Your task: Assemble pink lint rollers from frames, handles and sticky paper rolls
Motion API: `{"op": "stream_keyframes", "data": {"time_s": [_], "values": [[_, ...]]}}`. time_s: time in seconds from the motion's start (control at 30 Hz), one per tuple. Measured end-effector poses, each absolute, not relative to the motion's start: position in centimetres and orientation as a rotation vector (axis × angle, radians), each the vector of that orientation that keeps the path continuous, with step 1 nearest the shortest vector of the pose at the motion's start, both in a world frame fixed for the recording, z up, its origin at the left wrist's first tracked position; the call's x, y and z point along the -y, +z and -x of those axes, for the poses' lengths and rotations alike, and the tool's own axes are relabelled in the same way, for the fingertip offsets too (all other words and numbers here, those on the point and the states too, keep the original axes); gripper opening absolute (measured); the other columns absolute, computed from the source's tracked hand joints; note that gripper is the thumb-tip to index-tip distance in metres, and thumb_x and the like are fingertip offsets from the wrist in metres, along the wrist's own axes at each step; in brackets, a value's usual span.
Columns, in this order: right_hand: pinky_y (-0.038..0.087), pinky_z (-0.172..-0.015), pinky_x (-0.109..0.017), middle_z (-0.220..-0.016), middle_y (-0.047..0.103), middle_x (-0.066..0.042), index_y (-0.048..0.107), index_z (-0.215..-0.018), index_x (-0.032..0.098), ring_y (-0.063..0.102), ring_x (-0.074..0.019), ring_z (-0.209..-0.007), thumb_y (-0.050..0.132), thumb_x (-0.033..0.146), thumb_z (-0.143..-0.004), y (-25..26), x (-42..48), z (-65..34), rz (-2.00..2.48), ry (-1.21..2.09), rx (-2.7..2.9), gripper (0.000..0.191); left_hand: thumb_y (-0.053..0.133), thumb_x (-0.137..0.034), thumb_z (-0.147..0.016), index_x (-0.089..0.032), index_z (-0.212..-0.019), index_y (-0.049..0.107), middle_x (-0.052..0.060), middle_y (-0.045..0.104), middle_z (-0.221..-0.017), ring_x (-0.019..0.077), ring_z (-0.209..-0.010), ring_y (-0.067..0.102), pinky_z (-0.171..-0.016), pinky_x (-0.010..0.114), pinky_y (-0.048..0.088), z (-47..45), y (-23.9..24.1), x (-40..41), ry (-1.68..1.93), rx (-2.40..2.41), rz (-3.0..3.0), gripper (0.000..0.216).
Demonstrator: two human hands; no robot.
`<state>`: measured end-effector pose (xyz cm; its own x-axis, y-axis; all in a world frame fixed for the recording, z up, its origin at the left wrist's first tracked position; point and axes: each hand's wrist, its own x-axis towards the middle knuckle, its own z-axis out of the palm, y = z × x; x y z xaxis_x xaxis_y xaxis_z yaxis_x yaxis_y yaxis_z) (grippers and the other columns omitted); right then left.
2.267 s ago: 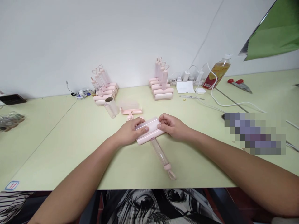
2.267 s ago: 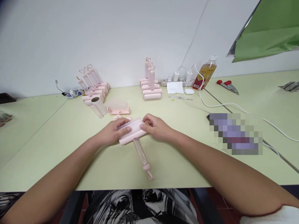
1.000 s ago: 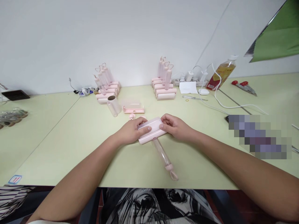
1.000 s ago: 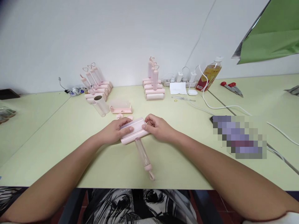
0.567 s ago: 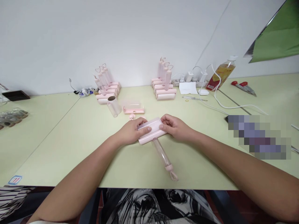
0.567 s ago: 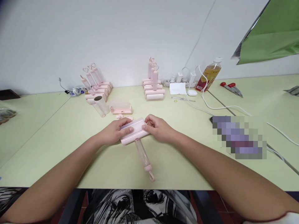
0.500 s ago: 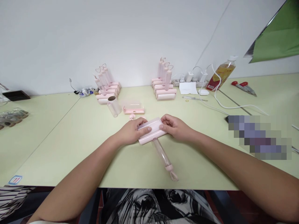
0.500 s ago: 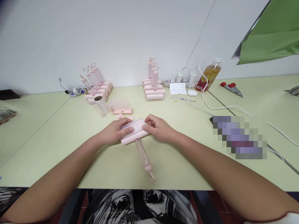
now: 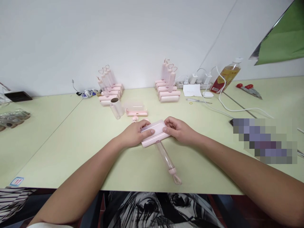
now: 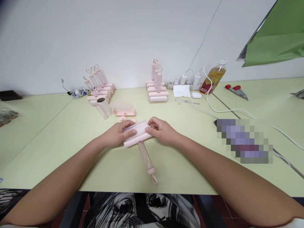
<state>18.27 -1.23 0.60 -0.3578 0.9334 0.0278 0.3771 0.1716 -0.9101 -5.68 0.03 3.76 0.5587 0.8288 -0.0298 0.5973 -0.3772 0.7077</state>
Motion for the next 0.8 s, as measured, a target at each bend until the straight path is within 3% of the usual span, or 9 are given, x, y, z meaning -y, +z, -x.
{"op": "stream_keyframes", "data": {"time_s": [0.8], "values": [[0.029,-0.052,-0.025,-0.066,0.042,0.005,0.050,-0.087,0.021,0.038,-0.0112,-0.058,0.059,0.045,-0.084,0.67,1.28,-18.37,1.232,1.158,1.833,0.025,0.048,-0.061,-0.083,-0.020,-0.108,0.062,0.005,0.068,-0.097,0.0235,-0.085,0.060,-0.073,0.034,0.043,5.54,4.00,0.12,0.418,-1.133,-2.112,0.050]]}}
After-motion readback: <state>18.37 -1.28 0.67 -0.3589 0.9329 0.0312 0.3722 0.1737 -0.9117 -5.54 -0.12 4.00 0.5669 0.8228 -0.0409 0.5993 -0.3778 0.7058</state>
